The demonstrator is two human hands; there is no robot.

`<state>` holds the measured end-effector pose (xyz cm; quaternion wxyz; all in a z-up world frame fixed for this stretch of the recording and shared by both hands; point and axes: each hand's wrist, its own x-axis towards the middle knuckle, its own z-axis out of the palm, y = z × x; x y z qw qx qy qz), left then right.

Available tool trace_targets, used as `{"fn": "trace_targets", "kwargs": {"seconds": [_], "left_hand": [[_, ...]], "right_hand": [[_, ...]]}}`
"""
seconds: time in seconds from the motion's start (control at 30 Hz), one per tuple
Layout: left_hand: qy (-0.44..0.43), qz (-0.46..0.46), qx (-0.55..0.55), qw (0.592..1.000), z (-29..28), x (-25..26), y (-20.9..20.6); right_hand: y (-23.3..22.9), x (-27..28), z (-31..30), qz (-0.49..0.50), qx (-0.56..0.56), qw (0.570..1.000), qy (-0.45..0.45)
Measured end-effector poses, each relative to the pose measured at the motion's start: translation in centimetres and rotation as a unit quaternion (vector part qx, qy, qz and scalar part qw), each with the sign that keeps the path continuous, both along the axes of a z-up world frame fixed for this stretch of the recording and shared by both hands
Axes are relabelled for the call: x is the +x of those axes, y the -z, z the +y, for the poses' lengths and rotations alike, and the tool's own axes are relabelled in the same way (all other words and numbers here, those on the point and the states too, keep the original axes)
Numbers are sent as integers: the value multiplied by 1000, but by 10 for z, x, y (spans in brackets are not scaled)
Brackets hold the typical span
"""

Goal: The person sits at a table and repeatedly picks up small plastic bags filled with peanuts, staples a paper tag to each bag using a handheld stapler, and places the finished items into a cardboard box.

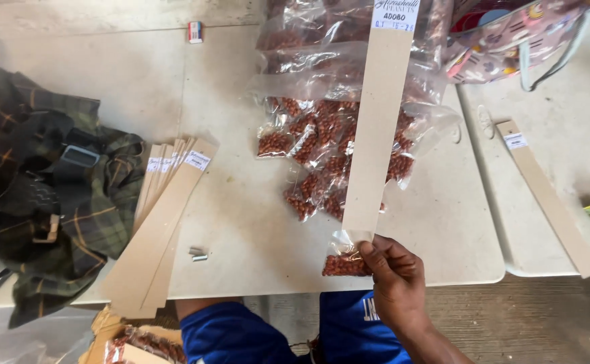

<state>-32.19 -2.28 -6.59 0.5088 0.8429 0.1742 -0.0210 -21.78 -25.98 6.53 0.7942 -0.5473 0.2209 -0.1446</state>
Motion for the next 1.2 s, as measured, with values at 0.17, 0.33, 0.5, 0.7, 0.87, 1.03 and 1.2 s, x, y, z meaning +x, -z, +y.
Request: {"fn": "trace_targets", "kwargs": {"seconds": [0.17, 0.33, 0.5, 0.7, 0.87, 1.03, 1.2], "left_hand": [[84, -52, -138, 986, 70, 21, 117], [163, -67, -260, 949, 112, 25, 156], [6, -171, -316, 933, -17, 92, -138], [170, -240, -370, 881, -63, 170, -206], [179, -163, -307, 920, -98, 180, -240], [172, -177, -285, 926, -104, 176, -252], [153, -320, -382, 853, -103, 165, -253]], "right_hand": [[-6, 9, -1, 3, 0, 1000, 16], [0, -1, -3, 50, -46, 998, 8], [-19, -6, -8, 71, -186, 980, 4], [-30, -12, -10, -46, -22, 999, -10], [-28, -17, -8, -29, -65, 997, 5], [-34, -15, -4, 0, -137, 991, -4], [-38, -12, -2, 20, -136, 991, 5]]}}
